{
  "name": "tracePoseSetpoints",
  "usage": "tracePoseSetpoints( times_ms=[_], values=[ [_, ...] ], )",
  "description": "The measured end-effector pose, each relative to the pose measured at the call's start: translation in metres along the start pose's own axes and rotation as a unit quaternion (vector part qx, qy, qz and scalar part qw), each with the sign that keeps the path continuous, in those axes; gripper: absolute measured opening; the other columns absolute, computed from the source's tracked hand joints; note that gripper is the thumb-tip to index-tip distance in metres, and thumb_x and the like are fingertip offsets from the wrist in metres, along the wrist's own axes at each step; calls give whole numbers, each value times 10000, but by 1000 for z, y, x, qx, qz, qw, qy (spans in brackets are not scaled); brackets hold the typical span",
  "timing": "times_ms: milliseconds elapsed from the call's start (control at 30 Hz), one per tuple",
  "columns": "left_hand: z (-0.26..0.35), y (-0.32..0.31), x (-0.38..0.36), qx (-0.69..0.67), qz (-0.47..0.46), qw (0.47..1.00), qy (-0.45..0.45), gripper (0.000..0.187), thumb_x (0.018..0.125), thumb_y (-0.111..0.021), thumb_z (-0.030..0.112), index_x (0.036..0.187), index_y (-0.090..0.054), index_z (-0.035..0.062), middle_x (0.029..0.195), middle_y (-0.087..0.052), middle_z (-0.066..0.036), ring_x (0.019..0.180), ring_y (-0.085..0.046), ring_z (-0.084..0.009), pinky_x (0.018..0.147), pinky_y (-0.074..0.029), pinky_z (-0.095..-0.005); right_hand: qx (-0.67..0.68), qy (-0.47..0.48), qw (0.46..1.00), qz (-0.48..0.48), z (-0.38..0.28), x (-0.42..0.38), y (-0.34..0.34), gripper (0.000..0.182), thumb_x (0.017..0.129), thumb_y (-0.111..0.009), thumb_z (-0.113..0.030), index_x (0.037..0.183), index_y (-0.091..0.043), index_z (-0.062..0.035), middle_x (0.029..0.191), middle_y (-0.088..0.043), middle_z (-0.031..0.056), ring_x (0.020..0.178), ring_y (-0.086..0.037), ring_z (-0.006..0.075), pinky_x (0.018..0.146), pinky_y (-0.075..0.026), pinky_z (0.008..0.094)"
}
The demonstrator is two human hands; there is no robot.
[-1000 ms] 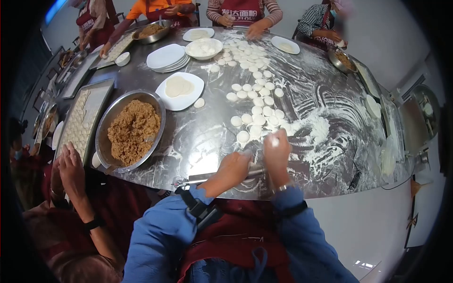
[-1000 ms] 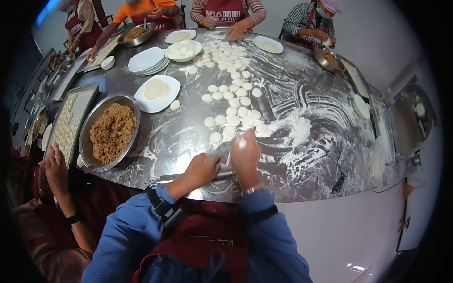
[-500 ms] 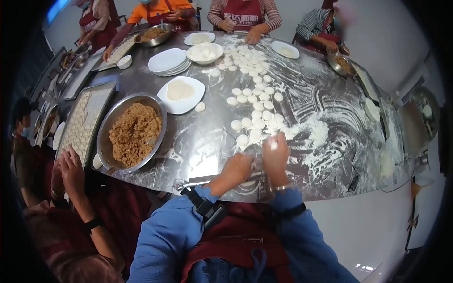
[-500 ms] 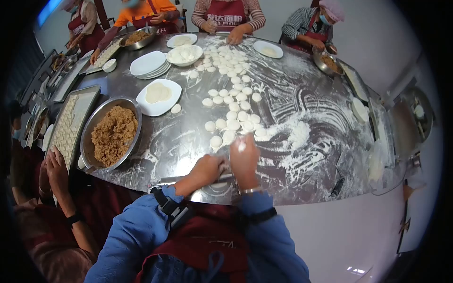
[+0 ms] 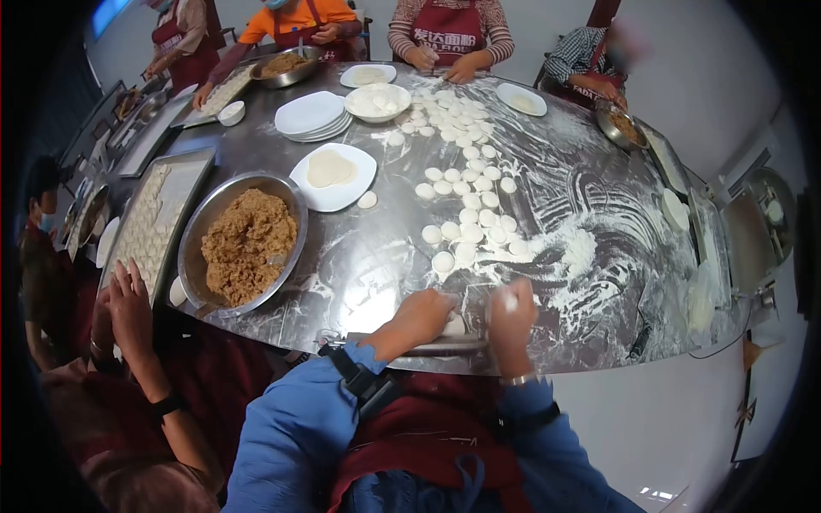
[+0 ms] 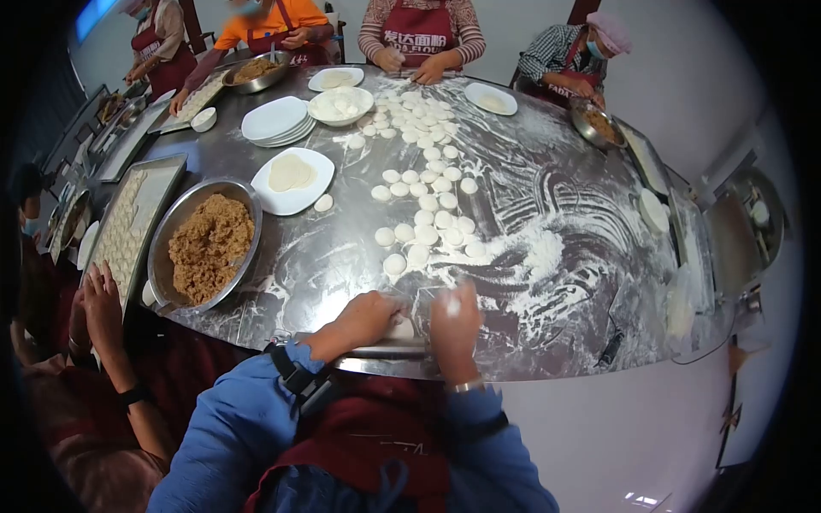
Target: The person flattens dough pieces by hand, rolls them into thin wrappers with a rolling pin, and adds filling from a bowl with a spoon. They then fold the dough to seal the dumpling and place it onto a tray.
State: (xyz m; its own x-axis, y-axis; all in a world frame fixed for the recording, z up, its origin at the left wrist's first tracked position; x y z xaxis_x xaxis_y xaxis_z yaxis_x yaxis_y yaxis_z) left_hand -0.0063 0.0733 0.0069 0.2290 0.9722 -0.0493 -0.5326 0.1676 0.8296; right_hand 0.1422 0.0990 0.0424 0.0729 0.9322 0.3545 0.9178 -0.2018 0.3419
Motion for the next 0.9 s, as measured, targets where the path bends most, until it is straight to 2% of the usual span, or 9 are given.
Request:
tracePoseSetpoints(
  times_ms=[133, 333, 433, 500, 533, 600, 733, 800, 900],
  values=[
    [-6, 9, -17, -82, 8, 996, 16, 128, 796, -523, 92, 902, -591, 74, 824, -631, -173, 824, -602, -374, 718, -469, -445, 13, -6, 1000, 18, 11, -23, 14, 146, 796, -579, -70, 756, -441, -47, 601, -489, 103, 530, -485, 207, 517, -411, 349],
    [2, 7, 2, -79, 42, 995, 41, 131, 810, -519, 104, 910, -600, 78, 833, -632, -185, 818, -605, -372, 733, -473, -445, -86, 129, 987, 30, -27, 29, -23, 148, 811, -583, -92, 792, -451, -28, 597, -482, 129, 518, -506, 252, 506, -409, 375],
    [-1, 5, -5, -23, -4, 1000, 1, 143, 816, -535, 123, 939, -597, 86, 846, -638, -169, 830, -607, -358, 744, -473, -438, -24, 32, 999, -15, 6, -6, 1, 146, 818, -580, -102, 798, -459, -24, 614, -500, 140, 540, -530, 274, 510, -412, 386],
    [-9, 9, -12, -57, 10, 998, 20, 144, 817, -538, 122, 943, -598, 87, 841, -636, -170, 828, -606, -362, 744, -474, -436, -14, 49, 999, 16, 15, -26, 16, 133, 823, -562, -80, 755, -448, -71, 618, -516, 51, 535, -494, 114, 454, -410, 290],
    [-12, 9, -15, -92, 20, 995, 37, 146, 818, -540, 121, 948, -599, 88, 835, -635, -172, 826, -605, -366, 743, -474, -434, -15, 43, 999, 17, 14, -22, 13, 133, 823, -562, -80, 755, -448, -71, 618, -516, 51, 535, -494, 114, 454, -410, 290],
    [-3, 5, -17, -101, 15, 994, 36, 142, 820, -543, 122, 945, -601, 89, 833, -635, -173, 822, -604, -369, 741, -475, -432, 5, 8, 1000, -3, 2, -3, 0, 135, 818, -573, -99, 801, -465, -21, 623, -521, 159, 536, -537, 293, 513, -414, 391],
    [7, 7, 1, -110, 73, 990, 41, 131, 824, -543, 124, 933, -603, 85, 820, -632, -175, 804, -601, -377, 730, -476, -433, -76, 139, 987, 35, -34, 34, -26, 128, 800, -570, -79, 786, -458, -20, 601, -510, 171, 516, -529, 322, 502, -411, 402],
    [1, 4, 0, -109, 55, 992, 32, 121, 819, -550, 127, 920, -597, 80, 814, -630, -173, 791, -601, -373, 719, -475, -437, -83, 135, 987, 30, -28, 19, -14, 129, 798, -572, -74, 777, -454, -25, 595, -507, 164, 514, -530, 316, 496, -415, 391],
    [-10, 8, -11, -72, 45, 996, 19, 132, 797, -548, 103, 918, -594, 76, 810, -628, -175, 790, -601, -374, 716, -473, -431, -27, -3, 1000, -8, 13, -12, 6, 148, 822, -571, -86, 764, -445, -36, 623, -510, 120, 543, -527, 221, 513, -405, 366]
  ],
)
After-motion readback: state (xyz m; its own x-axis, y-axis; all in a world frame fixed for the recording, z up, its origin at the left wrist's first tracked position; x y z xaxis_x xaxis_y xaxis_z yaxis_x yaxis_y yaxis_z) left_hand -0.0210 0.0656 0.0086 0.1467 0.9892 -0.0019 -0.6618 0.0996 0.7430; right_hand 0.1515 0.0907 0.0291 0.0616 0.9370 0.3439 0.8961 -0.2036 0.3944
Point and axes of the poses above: each hand's wrist, its own x-axis towards the middle knuckle, its own y-axis out of the back of the hand, z = x × y, the point moved 7 cm from there along x, towards the middle knuckle
